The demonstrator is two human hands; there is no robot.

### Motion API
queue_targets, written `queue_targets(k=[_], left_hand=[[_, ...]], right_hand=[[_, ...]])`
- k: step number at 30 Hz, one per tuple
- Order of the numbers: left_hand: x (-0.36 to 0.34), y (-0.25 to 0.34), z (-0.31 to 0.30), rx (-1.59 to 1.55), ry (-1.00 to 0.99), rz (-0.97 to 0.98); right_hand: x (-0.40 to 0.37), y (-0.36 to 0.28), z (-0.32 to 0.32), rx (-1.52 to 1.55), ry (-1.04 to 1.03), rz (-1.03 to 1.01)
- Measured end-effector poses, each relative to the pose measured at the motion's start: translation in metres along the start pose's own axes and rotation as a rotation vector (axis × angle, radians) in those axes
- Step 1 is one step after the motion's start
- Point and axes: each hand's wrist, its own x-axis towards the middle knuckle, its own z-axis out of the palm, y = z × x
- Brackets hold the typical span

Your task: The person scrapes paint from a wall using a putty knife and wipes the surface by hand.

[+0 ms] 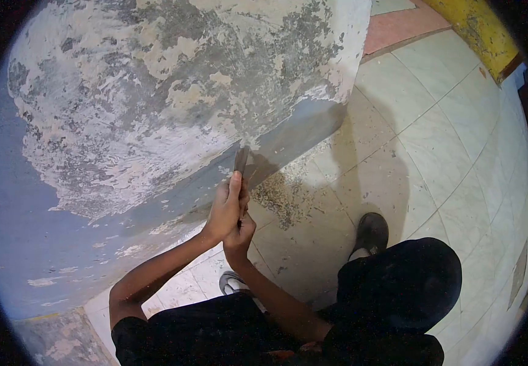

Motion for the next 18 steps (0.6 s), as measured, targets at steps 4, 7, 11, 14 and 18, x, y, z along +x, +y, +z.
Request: queue_targets(k=[4, 7, 11, 14, 18], left_hand=[[0.019, 0.008, 0.006, 0.089, -0.059, -0.044], [0.045, 0.023, 0.035, 0.235, -0.177, 0.080], [0.066, 0.037, 0.090, 0.133, -0.161, 0.158], [0.073, 0.026, 0.105, 0.185, -0.111, 0.203], [0.062, 0.023, 0.079, 0.099, -0.185, 0.122]], right_hand=[[0.017, -0.005, -0.002, -0.033, 0.016, 0.084], [0.051, -0.040, -0.023, -0.043, 0.028, 0.135], [0.084, -0.072, -0.051, 0.079, 0.095, 0.183], [0.086, -0.062, -0.060, 0.142, 0.099, 0.160], [0.081, -0.044, -0.055, 0.058, 0.076, 0.207]])
